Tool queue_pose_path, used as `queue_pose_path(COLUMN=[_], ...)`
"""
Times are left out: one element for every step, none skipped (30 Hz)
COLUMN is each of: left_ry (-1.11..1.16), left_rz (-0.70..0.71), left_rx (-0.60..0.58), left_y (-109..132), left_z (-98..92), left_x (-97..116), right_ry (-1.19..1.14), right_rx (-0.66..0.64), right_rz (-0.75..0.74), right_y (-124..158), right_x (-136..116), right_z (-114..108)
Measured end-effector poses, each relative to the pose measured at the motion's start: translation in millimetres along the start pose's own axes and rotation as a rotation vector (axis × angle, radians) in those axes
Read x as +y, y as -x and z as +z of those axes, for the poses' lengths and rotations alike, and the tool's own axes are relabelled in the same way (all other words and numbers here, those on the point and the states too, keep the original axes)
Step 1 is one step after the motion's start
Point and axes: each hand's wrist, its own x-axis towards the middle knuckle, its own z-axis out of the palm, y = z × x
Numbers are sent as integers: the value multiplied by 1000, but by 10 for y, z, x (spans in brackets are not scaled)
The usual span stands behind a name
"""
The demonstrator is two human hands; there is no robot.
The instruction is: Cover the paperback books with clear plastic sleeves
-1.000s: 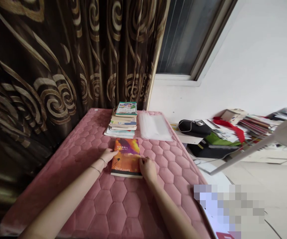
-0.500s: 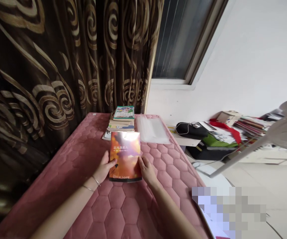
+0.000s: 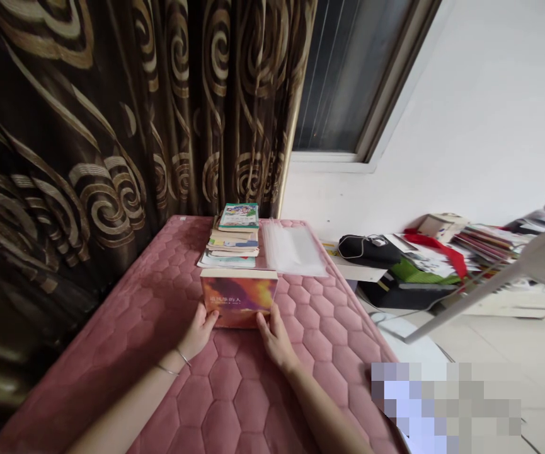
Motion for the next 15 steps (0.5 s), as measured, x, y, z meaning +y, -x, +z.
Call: queue_pose_path(left_ry=[-5,-14,-29,-47,-63,-73,-74,-66,-46,-17,25,80,147,219,286], left_rz=[7,11,8,-1,-14,-27,-35,-33,-26,-18,-12,-28,-67,-130,-217], left_rx=[4,10,16,28,43,60,75,80,75,52,22,-5,-29,-48,-57], left_y=[5,9,9,3,-14,-42,-84,-137,-198,-264,-328,-388,-438,-477,-505], left_z=[12,23,34,42,46,46,41,30,15,-4,-24,-43,-59,-72,-80], left_x=[4,8,12,19,29,48,78,121,177,245,321,402,481,552,612], right_ry=[7,15,23,30,35,37,40,46,55,69,83,95,100,96,84], right_rx=[0,2,7,13,17,21,23,22,18,10,0,-8,-19,-33,-51], right_rz=[0,-6,-18,-32,-48,-61,-66,-59,-43,-20,8,37,74,125,178], right_y=[0,-2,-4,-10,-21,-37,-60,-91,-129,-173,-221,-271,-320,-366,-407], right_x=[16,34,50,61,63,52,24,-23,-86,-165,-255,-350,-443,-527,-598], right_z=[12,25,38,48,53,49,34,7,-31,-78,-132,-187,-238,-283,-316])
